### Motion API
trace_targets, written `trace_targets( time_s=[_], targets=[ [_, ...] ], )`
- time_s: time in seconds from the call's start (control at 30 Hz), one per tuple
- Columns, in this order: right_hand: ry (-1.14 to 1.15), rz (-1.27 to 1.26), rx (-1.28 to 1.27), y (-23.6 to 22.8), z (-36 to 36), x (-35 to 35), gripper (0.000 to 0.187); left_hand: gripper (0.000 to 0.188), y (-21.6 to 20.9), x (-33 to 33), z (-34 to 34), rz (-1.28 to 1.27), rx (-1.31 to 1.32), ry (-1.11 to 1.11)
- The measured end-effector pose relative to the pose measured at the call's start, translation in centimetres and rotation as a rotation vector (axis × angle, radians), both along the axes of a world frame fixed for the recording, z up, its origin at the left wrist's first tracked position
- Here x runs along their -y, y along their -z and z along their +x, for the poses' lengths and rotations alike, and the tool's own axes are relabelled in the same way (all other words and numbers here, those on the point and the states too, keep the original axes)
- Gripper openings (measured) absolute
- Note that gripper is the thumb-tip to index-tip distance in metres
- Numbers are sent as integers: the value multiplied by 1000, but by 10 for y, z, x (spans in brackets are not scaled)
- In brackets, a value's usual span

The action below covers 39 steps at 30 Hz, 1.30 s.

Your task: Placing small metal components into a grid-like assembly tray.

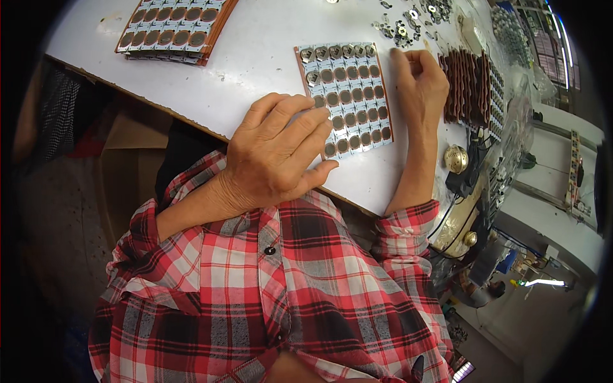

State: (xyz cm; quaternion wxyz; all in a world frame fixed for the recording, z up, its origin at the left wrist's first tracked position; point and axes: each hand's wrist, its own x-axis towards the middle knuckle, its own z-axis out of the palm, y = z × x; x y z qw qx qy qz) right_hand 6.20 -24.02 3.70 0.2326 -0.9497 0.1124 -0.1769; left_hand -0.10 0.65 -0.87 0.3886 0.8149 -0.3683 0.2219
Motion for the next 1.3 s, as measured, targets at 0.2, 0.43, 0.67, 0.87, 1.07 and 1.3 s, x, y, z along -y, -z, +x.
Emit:
trace_targets(
  time_s=[0.2,0.43,0.67,0.87,1.07,1.3],
  targets=[
    [-47,-18,14,3,3,10,28,47,-2,0,1,1,18,-10],
    [-26,879,-103,-13,-13,27,30,46,-1,-1,0,3,19,-11],
    [-252,919,-30,-10,-17,9,30,44,-3,-2,0,8,14,-12],
    [-312,888,54,-15,-22,-9,35,49,-6,-3,-1,33,16,-7],
    [-321,921,-16,-12,-25,-13,26,47,-3,-2,1,50,10,-5],
    [-317,895,-109,-20,-29,-23,20,52,-11,-5,2,-107,-59,32]
  ],
)
